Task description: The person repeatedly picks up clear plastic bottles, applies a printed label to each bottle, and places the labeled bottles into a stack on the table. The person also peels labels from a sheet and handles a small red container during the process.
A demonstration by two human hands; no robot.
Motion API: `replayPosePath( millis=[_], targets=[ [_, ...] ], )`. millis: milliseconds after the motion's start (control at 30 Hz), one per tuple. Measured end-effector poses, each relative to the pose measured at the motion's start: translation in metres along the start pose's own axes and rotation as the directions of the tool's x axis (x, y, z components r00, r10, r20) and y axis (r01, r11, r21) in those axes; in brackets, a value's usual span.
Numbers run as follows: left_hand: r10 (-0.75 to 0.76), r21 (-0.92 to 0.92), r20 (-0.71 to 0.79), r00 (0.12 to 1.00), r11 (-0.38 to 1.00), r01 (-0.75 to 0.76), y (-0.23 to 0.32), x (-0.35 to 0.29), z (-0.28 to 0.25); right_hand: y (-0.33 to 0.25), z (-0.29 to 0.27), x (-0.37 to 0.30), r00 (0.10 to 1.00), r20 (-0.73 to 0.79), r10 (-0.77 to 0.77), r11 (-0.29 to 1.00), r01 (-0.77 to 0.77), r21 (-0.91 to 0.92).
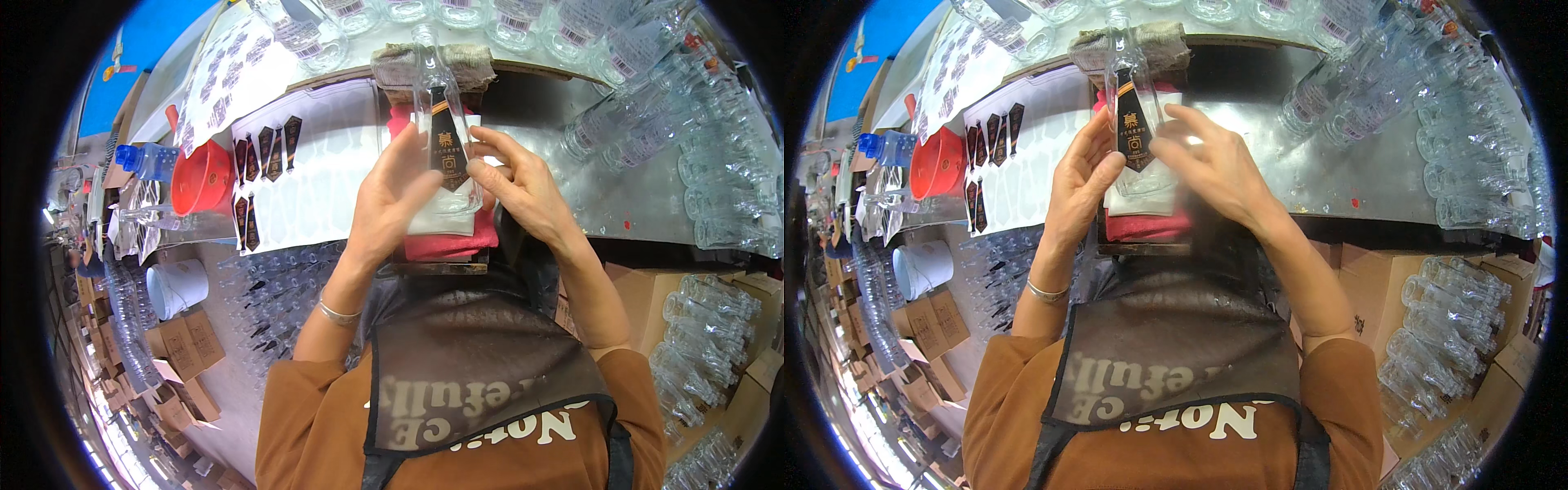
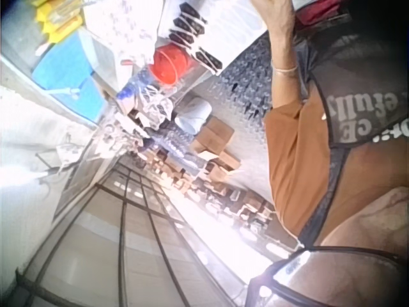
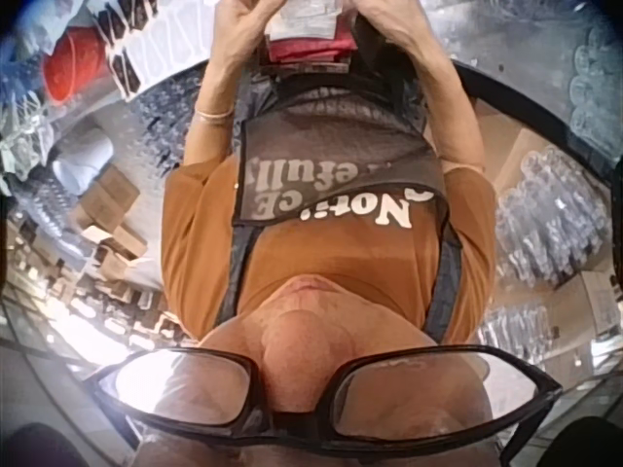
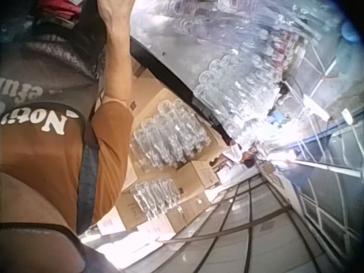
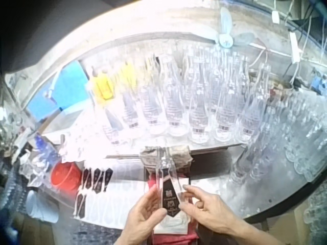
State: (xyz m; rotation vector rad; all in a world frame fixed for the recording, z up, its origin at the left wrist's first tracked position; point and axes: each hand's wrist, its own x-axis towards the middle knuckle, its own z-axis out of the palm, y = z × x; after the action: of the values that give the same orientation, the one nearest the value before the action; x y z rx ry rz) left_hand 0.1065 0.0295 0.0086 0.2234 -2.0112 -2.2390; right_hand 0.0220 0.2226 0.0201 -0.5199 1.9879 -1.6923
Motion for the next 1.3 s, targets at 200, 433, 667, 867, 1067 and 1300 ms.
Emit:
replayPosePath(
  millis=[200, 433, 667, 867, 1067, 1300],
  targets=[
    [0.013, 0.033, 0.000, 1.000, 0.999, -0.013, -0.004, 0.003, -0.002, 0.005, 0.005, 0.004, 1.000, 0.027, -0.007, 1.000, 0.007, 0.005],
    [0.009, 0.021, 0.011, 1.000, 1.000, -0.009, -0.006, 0.004, -0.004, 0.000, 0.007, 0.003, 0.999, -0.025, -0.021, 0.999, 0.020, -0.026],
    [0.020, 0.002, 0.001, 1.000, 1.000, -0.020, -0.005, 0.004, -0.002, 0.002, 0.007, 0.003, 1.000, 0.014, -0.009, 1.000, 0.009, -0.023],
    [0.060, 0.068, -0.037, 0.998, 0.996, -0.057, -0.008, 0.004, 0.000, 0.013, -0.005, 0.009, 0.996, 0.071, 0.050, 0.988, -0.059, 0.140],
    [0.142, 0.224, -0.093, 0.986, 0.967, -0.118, -0.006, 0.002, 0.008, 0.059, -0.041, 0.033, 0.916, -0.275, 0.290, 0.655, 0.019, 0.755],
    [0.228, 0.380, -0.124, 0.966, 0.910, -0.166, -0.009, -0.001, 0.012, -0.044, -0.020, 0.046, 0.843, 0.130, -0.522, 0.741, 0.524, -0.420]
  ],
)
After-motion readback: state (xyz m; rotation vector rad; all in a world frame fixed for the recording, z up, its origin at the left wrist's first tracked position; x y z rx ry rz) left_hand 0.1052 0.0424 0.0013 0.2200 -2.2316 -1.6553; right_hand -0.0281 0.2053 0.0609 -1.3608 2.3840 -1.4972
